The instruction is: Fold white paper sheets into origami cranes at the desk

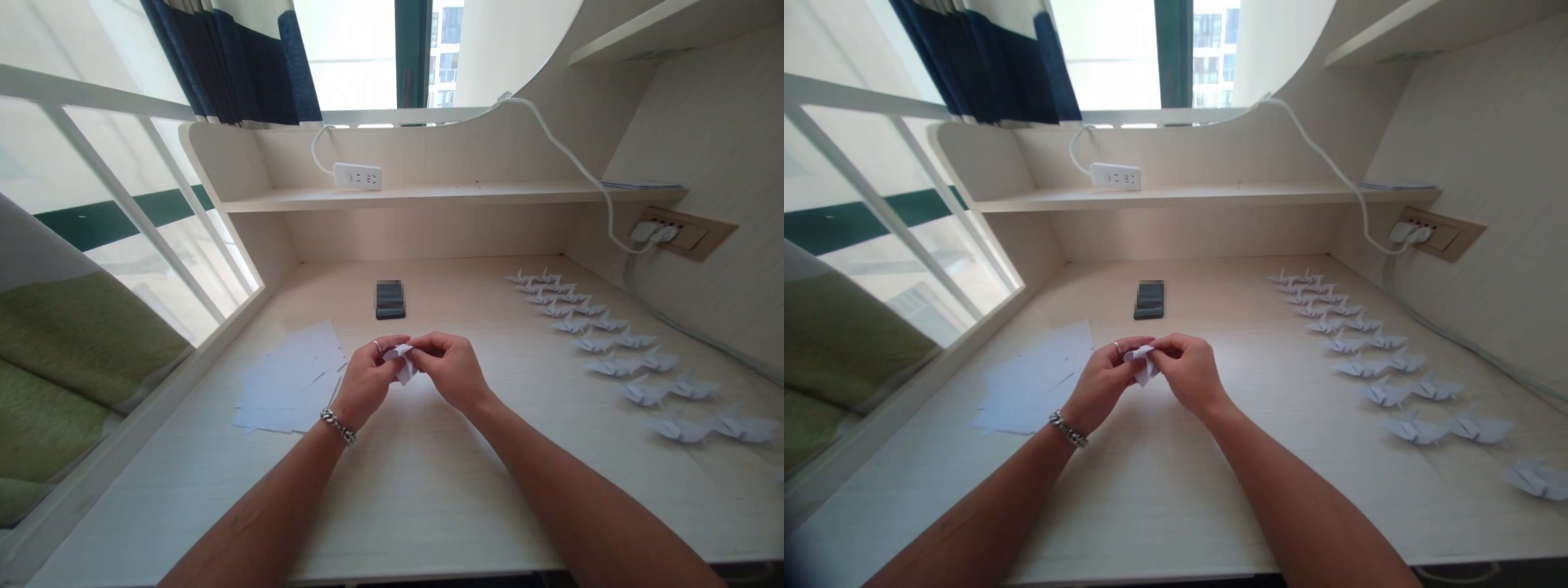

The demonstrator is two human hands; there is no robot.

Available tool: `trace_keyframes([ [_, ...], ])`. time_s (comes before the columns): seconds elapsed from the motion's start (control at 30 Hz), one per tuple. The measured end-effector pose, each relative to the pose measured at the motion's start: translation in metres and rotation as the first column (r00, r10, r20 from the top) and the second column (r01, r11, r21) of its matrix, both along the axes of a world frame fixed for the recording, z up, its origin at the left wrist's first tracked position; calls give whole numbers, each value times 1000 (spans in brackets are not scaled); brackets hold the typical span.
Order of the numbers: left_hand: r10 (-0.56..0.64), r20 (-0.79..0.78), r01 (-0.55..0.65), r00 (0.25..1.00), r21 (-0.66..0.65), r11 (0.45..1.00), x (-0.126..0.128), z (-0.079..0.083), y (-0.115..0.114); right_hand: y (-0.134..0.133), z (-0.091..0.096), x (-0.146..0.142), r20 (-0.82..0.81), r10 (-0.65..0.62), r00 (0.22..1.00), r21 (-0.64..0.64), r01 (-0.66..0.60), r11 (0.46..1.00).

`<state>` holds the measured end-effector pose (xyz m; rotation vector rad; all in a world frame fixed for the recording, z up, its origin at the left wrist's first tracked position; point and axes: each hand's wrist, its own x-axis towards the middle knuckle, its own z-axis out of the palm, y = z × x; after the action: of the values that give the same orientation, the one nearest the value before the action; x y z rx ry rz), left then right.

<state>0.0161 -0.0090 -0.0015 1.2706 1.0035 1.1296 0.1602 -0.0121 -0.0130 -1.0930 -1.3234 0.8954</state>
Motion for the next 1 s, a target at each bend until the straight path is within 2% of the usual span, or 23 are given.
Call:
trace_keyframes([
  [0.1, -13, 39, 13, 999, -24, 1000, 0, 0, 0, 0, 0, 0, 14, -16, 1000, 24, 15, 1000],
  [0.27, 17, -115, -11, 993, 56, 998, -1, 1, 0, 3, -2, 1, -100, 58, 993, -68, -65, 996],
  [0.47, 51, -178, -36, 983, 90, 995, -2, 1, 0, 4, 0, 3, -117, 69, 991, -130, -84, 988],
  [0.6, 34, -215, -18, 976, 76, 997, -2, 1, 1, 2, 0, 4, -9, 71, 997, -30, -72, 997],
  [0.73, -9, -234, 27, 972, 72, 997, -1, 1, 1, 0, -2, 3, 155, -7, 988, 112, -10, 994],
  [1.0, -48, -381, 72, 923, 50, 996, -2, 0, 1, -2, 1, 1, 148, -11, 989, 103, -5, 995],
])
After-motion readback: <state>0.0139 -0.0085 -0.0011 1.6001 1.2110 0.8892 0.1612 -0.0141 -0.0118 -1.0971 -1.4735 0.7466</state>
